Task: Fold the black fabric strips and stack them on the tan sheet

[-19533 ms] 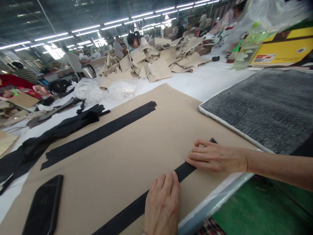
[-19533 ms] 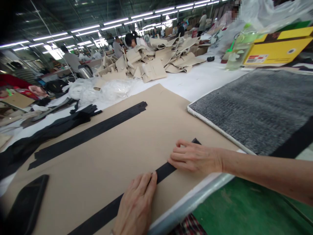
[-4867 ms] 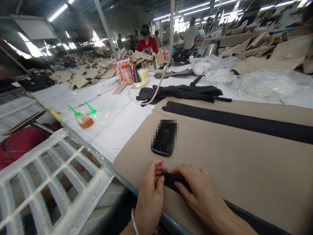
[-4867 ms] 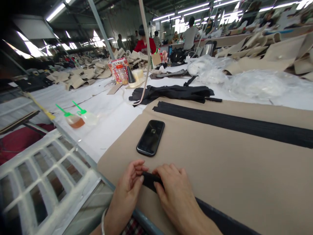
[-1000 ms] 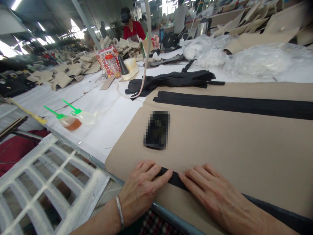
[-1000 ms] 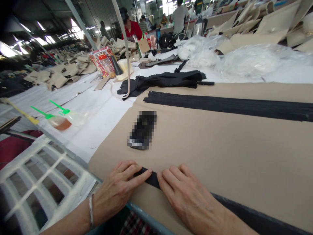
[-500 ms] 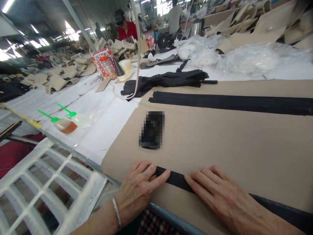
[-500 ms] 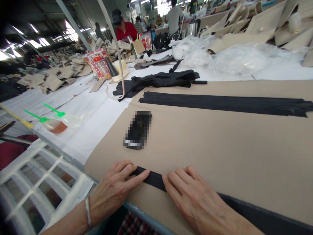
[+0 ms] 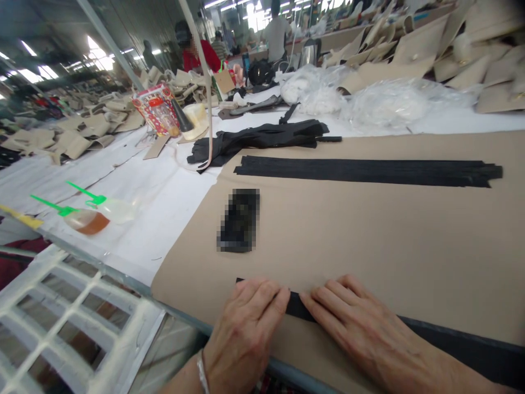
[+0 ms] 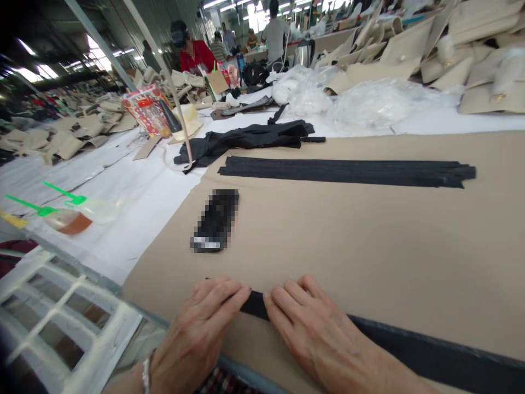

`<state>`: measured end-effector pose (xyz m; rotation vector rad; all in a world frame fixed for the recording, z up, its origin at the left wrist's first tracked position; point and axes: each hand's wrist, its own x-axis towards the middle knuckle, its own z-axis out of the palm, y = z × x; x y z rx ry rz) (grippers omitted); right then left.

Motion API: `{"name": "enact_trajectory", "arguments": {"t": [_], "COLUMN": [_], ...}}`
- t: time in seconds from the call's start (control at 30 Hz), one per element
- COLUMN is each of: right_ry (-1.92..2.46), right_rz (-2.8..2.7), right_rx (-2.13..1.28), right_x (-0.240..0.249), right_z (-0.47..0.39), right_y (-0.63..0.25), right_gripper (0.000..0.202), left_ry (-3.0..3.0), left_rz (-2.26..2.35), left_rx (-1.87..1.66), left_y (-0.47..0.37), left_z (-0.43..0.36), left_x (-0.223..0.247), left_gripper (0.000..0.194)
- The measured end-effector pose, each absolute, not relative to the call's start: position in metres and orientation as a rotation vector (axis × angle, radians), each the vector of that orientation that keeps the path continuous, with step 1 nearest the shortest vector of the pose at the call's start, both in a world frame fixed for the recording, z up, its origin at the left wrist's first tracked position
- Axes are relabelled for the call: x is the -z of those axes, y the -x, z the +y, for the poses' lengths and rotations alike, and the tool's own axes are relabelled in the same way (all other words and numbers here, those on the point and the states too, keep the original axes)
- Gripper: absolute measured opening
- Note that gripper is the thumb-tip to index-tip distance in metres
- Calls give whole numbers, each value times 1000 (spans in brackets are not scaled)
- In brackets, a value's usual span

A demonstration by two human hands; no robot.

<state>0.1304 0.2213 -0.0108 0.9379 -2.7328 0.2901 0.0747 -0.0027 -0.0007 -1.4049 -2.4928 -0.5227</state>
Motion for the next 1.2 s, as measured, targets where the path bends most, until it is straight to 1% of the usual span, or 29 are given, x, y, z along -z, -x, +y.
{"name": "enact_trajectory", "arguments": {"t": [0.07,0.17,0.37,0.57,0.9,1.03,1.2], "right_ry": [-927,-929,-943,-909,-902,-904,-901], "right_rz": [-2735,-2738,-2746,-2777,-2740,-2767,-2784], "right_rx": [-299,-317,-305,-255,-204,-214,-208], "right_x": [10,11,11,9,7,7,8], "right_z": [220,223,239,254,280,290,301], "right_y": [-130,-131,-140,-152,-167,-173,-180], "right_gripper": [33,27,23,28,34,34,37], "left_ry": [1466,1487,1559,1570,1640,1646,1634], "left_rz": [-2480,-2488,-2466,-2503,-2567,-2533,-2467], "left_rx": [561,523,464,387,89,102,206], "left_y": [-79,-83,-83,-82,-82,-82,-81], "left_z": [10,16,9,14,19,20,23], "left_x": [8,18,22,19,15,12,12], "left_gripper": [39,40,41,46,62,63,56]}}
